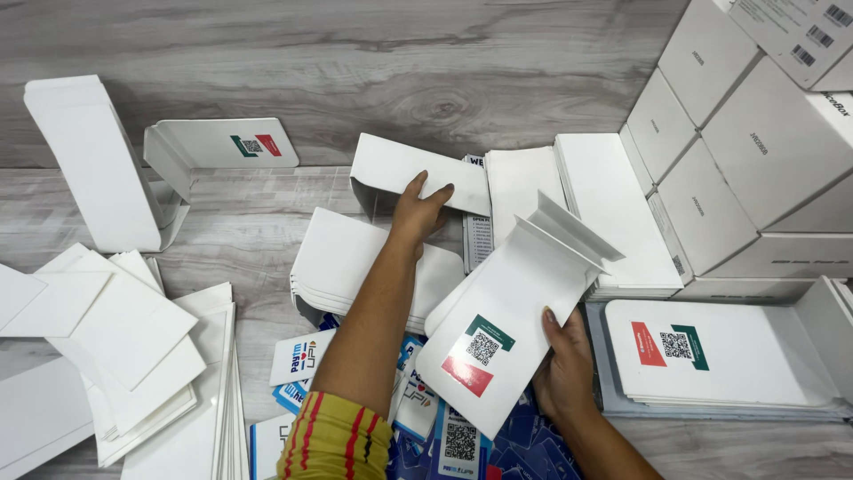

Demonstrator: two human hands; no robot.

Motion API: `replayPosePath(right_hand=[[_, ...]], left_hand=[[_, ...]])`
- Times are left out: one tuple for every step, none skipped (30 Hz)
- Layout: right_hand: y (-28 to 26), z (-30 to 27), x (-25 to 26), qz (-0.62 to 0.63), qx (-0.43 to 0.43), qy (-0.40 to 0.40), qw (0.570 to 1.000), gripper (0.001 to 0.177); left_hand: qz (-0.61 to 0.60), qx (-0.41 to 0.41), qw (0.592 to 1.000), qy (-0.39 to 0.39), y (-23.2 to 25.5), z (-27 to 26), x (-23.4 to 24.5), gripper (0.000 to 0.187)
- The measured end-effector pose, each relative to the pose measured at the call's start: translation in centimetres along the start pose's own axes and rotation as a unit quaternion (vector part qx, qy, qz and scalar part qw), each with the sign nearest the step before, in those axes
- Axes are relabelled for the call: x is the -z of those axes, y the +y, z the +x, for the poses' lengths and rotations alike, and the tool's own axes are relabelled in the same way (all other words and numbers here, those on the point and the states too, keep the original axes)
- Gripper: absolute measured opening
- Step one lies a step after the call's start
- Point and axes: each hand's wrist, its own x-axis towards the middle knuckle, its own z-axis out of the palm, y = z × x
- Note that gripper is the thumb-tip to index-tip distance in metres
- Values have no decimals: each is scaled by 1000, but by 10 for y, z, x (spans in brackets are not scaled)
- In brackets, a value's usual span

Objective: The person sorts through a pile of small cards with QR codes and white paper sheets on a floor surface. They pick up cards, flip them, and place them into separate stacks, occasionally moving white sheets aside.

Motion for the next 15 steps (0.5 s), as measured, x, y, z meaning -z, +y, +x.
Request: replayPosePath(right_hand=[[1, 1, 1, -4, -2, -2, 1000, 42], [3, 2, 1, -9, -3, -3, 1000, 44], [4, 2, 3, -14, -5, -3, 1000, 46], [5, 3, 5, -19, -1, -12, 1000, 48], [6, 3, 6, -24, 1, -22, 999, 49], [7, 2, 7, -29, 3, -31, 999, 51], [8, 2, 7, -31, 4, -32, 999, 51], [8, 1, 7, -33, 5, -32, 999, 52], [8, 2, 6, -33, 7, -35, 999, 52], [7, 4, 4, -26, 15, -47, 998, 52], [7, 2, 5, -22, 19, -56, 998, 51], [7, 0, 5, -17, 23, -65, 997, 51], [6, -1, 4, -22, 22, -60, 998, 50], [4, -2, 3, -28, 21, -56, 998, 50], [2, -2, 1, -32, 22, -51, 998, 49]], left_hand=[[28, -17, 999, 25, -1, 8, -1, 83], [55, -33, 997, 50, -1, 14, -2, 83], [83, -48, 993, 73, -1, 17, -4, 84], [100, -102, 984, 107, 2, 19, -2, 81], [118, -156, 971, 140, 8, 18, 4, 78], [136, -209, 953, 172, 15, 14, 10, 75], [137, -209, 949, 193, 24, 7, 17, 72], [139, -208, 944, 213, 36, -3, 26, 70], [133, -235, 939, 213, 52, -14, 36, 70], [126, -262, 933, 212, 68, -28, 46, 73], [178, -363, 888, 220, 80, -47, 57, 78], [229, -459, 830, 220, 92, -66, 66, 84], [264, -499, 800, 203, 103, -86, 74, 86], [299, -536, 767, 185, 112, -109, 81, 90], [342, -490, 782, 174, 118, -131, 87, 88]])
